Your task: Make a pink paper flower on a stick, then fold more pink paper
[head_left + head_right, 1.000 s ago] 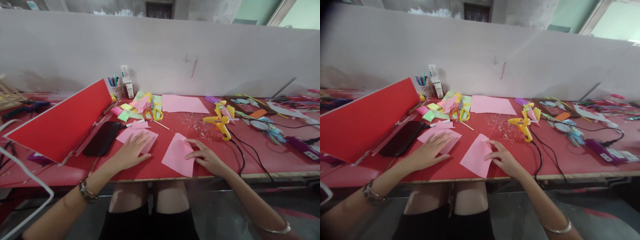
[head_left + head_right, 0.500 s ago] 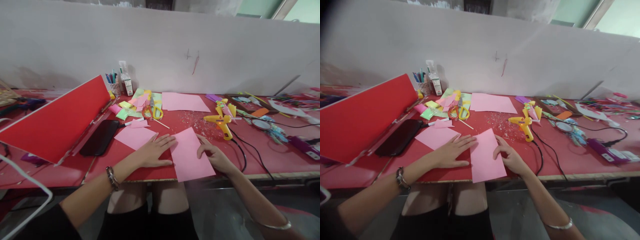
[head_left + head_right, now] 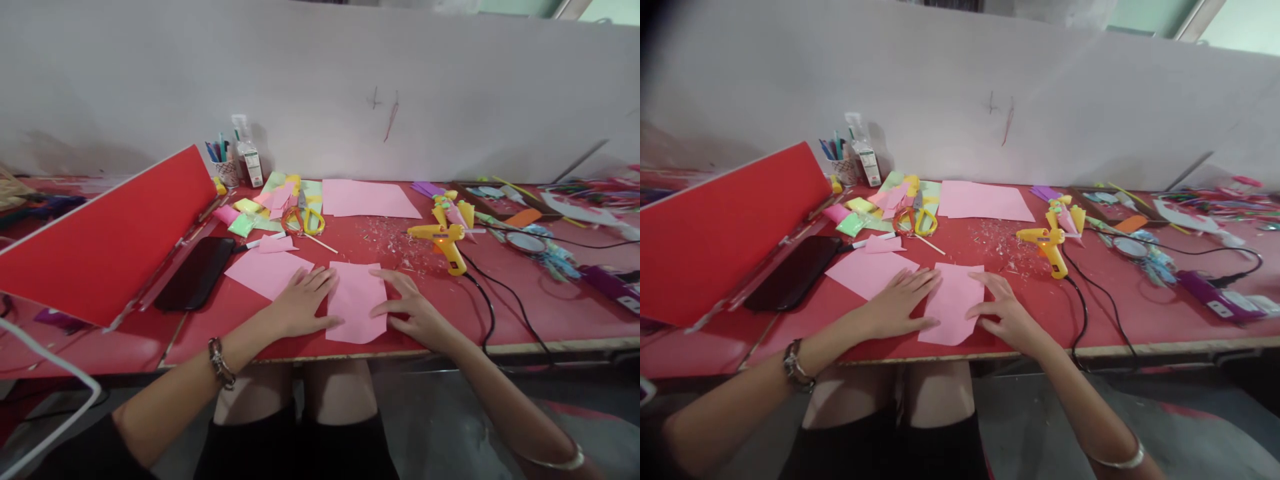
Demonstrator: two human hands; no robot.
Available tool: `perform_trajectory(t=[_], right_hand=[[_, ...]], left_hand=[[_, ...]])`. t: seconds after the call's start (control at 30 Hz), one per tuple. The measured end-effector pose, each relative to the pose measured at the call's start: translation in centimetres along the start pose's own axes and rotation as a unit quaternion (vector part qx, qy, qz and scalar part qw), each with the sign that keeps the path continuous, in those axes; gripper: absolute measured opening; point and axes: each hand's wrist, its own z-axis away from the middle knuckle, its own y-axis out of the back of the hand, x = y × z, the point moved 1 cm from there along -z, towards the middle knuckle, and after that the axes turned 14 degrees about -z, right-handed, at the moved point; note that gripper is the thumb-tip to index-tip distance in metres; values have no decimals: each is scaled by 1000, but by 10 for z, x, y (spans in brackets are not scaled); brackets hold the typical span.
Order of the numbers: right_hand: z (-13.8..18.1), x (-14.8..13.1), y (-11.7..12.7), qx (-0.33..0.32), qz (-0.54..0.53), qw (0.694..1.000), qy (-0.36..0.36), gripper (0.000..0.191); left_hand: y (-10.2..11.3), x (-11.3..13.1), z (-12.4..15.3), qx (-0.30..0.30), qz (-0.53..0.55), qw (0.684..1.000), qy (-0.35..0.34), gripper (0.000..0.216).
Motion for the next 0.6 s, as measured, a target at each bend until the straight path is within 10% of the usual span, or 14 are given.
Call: perform_trajectory(t=[0.27,0.6], right_hand=[[-12,-7,14,-117,8,989,-86,24],[-57,-4,-6,-100,0,995,0,28]], left_hand=[[1,-5,-1,57,-8,998,-34,61],[-2,-9,-4,81,63,995,-19,42]])
